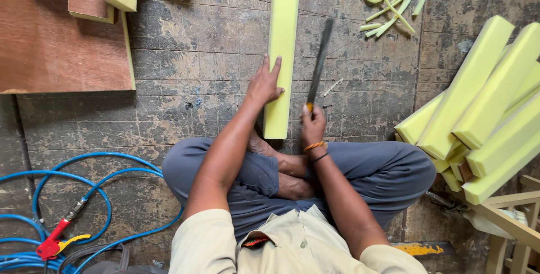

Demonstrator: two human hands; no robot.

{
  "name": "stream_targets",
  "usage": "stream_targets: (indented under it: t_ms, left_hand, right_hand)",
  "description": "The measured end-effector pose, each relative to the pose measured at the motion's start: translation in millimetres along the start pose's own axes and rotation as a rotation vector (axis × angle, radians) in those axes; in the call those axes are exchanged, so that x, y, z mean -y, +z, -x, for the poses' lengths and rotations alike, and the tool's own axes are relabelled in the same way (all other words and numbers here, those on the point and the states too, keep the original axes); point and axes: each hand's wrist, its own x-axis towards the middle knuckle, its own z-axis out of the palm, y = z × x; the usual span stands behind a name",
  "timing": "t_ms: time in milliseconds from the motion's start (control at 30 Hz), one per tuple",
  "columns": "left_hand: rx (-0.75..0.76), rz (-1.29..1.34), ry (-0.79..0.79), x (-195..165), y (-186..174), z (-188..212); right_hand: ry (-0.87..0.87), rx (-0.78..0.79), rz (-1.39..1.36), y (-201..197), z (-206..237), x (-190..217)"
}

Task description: The person sits cross-legged on the workshop floor and cuts long yellow foam strips into narrower pieces using a long knife, drawing the blade through the foam by hand. They reposition each foam strip on the floor and set cut pieces aside, working through several strips one at a time.

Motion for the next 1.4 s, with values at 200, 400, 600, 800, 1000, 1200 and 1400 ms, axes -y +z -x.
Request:
stream_targets:
  t_ms: [200, 400, 600, 800, 1000, 1200, 1400]
  left_hand:
    - [0.105, -0.099, 0.03, -11, 8, -3]
    - [0.094, -0.296, -0.029, -23, 10, -3]
    - [0.289, -0.201, -0.135, -5, 9, -28]
    - [0.3, -0.035, -0.035, 29, 34, -39]
    - [0.275, -0.012, -0.023, 37, 45, -42]
    - [0.293, -0.026, -0.034, 34, 43, -43]
    - [0.278, -0.035, -0.031, 34, 46, -42]
  right_hand:
    - [-0.131, 0.038, 0.019, 6, -94, 41]
    - [-0.387, -0.04, 0.312, 60, -180, 67]
    - [-0.598, -0.086, 0.594, 97, -258, 76]
    - [-0.649, -0.099, 0.711, 122, -305, 79]
    - [-0.657, -0.142, 0.779, 130, -329, 84]
    - [-0.616, -0.135, 0.77, 140, -350, 96]
    - [-0.643, -0.164, 0.745, 143, -353, 96]
